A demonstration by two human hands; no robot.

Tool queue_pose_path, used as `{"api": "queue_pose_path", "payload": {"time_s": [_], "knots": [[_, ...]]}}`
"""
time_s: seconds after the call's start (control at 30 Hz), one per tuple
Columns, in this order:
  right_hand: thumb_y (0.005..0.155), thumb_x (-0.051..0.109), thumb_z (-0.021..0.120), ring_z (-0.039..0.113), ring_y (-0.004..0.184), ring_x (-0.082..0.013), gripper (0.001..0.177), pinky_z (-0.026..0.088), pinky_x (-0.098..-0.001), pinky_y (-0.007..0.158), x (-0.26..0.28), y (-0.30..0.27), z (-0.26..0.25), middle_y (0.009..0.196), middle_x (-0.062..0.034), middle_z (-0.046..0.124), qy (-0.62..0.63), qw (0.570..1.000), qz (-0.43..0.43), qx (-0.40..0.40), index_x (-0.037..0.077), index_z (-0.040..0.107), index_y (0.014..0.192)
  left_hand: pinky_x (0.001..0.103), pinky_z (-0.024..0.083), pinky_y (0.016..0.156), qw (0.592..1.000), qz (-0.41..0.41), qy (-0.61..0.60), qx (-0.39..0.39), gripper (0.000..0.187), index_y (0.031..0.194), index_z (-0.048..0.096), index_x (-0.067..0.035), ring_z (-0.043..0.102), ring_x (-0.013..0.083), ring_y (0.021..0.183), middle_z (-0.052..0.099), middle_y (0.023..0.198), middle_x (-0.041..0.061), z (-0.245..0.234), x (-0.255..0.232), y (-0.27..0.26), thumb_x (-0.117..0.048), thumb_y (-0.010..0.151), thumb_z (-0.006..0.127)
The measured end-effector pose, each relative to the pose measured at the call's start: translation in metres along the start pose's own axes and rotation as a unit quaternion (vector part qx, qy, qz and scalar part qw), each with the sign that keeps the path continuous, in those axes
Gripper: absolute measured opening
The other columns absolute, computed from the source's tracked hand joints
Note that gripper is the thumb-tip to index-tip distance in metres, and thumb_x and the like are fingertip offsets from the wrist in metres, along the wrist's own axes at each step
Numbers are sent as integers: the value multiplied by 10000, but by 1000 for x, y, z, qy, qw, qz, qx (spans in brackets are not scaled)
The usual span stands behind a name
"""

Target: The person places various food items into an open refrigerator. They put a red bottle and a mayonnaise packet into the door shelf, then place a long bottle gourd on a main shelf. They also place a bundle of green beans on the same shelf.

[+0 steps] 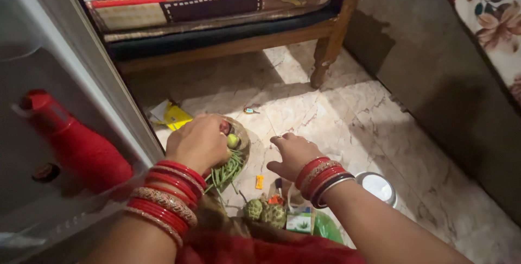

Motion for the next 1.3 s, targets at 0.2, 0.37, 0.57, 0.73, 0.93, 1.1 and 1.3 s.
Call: {"api": "queue_pose_path", "payload": {"time_s": [0.2,0.37,0.57,0.73,0.93,1.1,1.3], "knots": [[817,393,740,615,1155,-335,624,514,-458,983,-14,17,7,1245,-122,632,34,997,56,30,169,576,1376,489,540,924,999,-8,27,-17,255,1050,732,-110,673,371,1065,696,1170,147,14,-5,20,-132,835,596],[811,388,749,638,1151,-352,618,516,-428,1009,-28,33,22,1266,-177,645,84,996,39,6,118,606,1349,478,576,909,995,-4,96,35,257,1043,738,-53,713,351,1058,717,1145,186,50,-1,46,-68,858,561],[785,384,763,658,1187,-341,685,507,-397,1044,-33,72,35,1316,-203,651,169,983,53,47,90,586,1379,491,577,895,990,-26,113,80,258,1075,728,-59,715,373,1054,720,1129,178,73,11,72,-101,857,597],[782,383,768,635,1199,-353,675,495,-407,1049,-30,104,62,1303,-204,651,160,987,-18,20,78,603,1361,470,575,920,990,-39,100,89,276,1101,725,-104,711,362,1068,732,1120,175,97,35,92,-140,846,626],[805,363,749,608,1194,-378,660,481,-427,1047,-56,103,122,1296,-208,622,128,988,-22,86,80,585,1378,505,559,901,992,-38,74,100,312,1166,665,-108,698,378,1055,720,1135,172,160,74,112,-174,866,616],[831,354,726,596,1199,-383,690,486,-431,1037,-79,114,157,1343,-210,568,111,985,21,133,87,522,1434,509,558,936,980,-36,99,171,270,1124,705,-116,682,352,1130,697,1221,120,218,95,123,-197,887,605],[824,345,736,578,1227,-371,650,472,-428,1045,-92,115,177,1326,-182,589,128,987,2,100,82,551,1389,488,492,1033,987,-8,44,157,346,1126,669,-103,588,370,1236,654,1268,149,262,100,128,-266,823,705]]}}
Point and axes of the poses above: each hand's wrist, its own y-axis towards the middle knuckle, its own z-axis out of the palm, x = y × z, the point moved 4 cm from there along y, towards the middle knuckle
